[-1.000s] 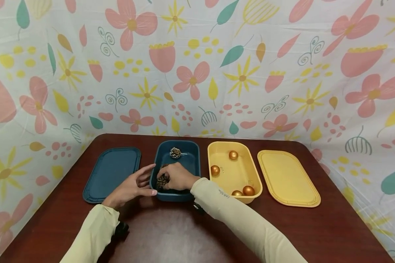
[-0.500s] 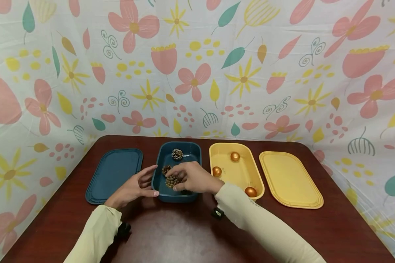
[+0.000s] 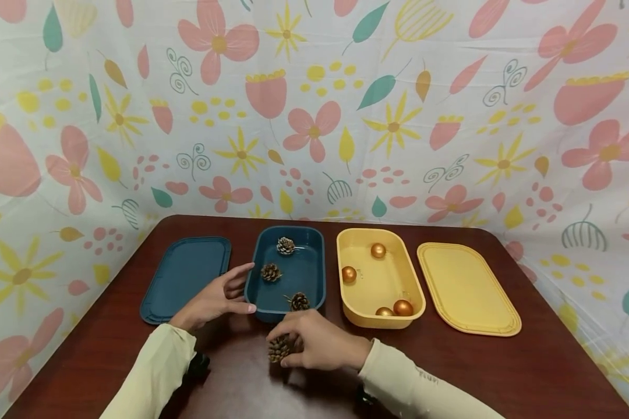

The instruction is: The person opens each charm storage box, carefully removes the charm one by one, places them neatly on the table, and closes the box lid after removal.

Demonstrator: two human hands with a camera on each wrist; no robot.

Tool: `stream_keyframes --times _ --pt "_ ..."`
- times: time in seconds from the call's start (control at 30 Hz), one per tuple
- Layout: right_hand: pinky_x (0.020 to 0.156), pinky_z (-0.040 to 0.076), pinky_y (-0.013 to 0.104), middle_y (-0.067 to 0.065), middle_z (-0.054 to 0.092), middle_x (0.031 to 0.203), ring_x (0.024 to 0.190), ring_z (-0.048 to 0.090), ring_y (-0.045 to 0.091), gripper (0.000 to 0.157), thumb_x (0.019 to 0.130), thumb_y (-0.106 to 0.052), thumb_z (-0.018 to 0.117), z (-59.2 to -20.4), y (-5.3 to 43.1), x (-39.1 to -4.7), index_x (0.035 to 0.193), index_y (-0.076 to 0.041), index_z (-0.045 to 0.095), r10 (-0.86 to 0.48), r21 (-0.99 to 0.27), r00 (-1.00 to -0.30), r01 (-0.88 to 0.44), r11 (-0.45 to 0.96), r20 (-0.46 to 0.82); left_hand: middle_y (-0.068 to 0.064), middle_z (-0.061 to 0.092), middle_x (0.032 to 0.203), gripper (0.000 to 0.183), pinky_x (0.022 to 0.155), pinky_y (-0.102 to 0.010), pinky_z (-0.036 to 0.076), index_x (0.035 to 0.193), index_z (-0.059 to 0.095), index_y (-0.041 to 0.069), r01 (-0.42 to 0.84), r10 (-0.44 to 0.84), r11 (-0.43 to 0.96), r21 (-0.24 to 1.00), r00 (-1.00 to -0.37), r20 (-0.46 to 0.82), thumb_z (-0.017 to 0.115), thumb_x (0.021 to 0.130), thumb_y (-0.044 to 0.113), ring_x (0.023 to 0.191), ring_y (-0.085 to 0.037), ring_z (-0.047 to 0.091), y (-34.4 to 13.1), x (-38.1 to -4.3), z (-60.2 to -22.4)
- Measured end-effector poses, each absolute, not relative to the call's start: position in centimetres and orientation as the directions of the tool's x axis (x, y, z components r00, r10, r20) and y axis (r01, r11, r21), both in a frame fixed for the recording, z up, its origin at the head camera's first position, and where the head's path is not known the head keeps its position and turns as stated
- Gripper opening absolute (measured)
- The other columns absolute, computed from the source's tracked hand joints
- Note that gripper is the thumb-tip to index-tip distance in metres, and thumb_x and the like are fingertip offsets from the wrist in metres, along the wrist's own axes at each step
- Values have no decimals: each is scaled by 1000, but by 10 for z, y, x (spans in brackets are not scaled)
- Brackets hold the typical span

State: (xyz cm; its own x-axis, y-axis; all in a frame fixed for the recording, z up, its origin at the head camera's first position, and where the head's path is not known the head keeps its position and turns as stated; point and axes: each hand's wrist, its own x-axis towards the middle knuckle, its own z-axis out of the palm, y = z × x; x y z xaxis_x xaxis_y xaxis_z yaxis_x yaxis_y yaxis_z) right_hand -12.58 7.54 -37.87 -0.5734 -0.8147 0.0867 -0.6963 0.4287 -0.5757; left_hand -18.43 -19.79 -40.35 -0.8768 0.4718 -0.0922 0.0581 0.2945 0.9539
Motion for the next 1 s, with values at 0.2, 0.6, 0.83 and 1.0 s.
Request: stream_keyframes --times 0.2,0.6,0.83,1.0 --pt "65 41 3 -5 69 100 74 53 -5 34 86 -22 81 -395 60 -121 118 -16 73 -824 -459 -557 -763 456 108 -21 29 164 98 116 -54 40 163 18 15 63 474 296 953 -876 -89 80 87 22 148 -42 37 -200 -184 -404" --pt "66 43 5 -4 69 102 71 52 -7 33 86 -23 81 -403 44 -121 117 -15 71 -804 -445 -592 -735 511 55 -19 21 167 100 114 -54 42 163 19 15 56 467 336 940 -877 -114 81 86 24 150 -43 32 -199 -184 -400" --pt "75 48 9 -5 70 110 89 59 -4 41 85 -26 82 -403 44 -120 122 -16 70 -807 -414 -589 -745 523 41 -20 21 167 100 112 -53 44 162 19 14 53 464 345 937 -878 -121 82 85 23 147 -45 36 -199 -183 -400" --pt "68 44 7 -5 69 106 79 54 -5 39 85 -25 82 -400 43 -122 121 -17 70 -810 -399 -585 -753 524 41 -20 22 167 99 113 -54 43 162 19 14 66 466 340 938 -878 -107 81 86 23 148 -45 36 -199 -184 -399"
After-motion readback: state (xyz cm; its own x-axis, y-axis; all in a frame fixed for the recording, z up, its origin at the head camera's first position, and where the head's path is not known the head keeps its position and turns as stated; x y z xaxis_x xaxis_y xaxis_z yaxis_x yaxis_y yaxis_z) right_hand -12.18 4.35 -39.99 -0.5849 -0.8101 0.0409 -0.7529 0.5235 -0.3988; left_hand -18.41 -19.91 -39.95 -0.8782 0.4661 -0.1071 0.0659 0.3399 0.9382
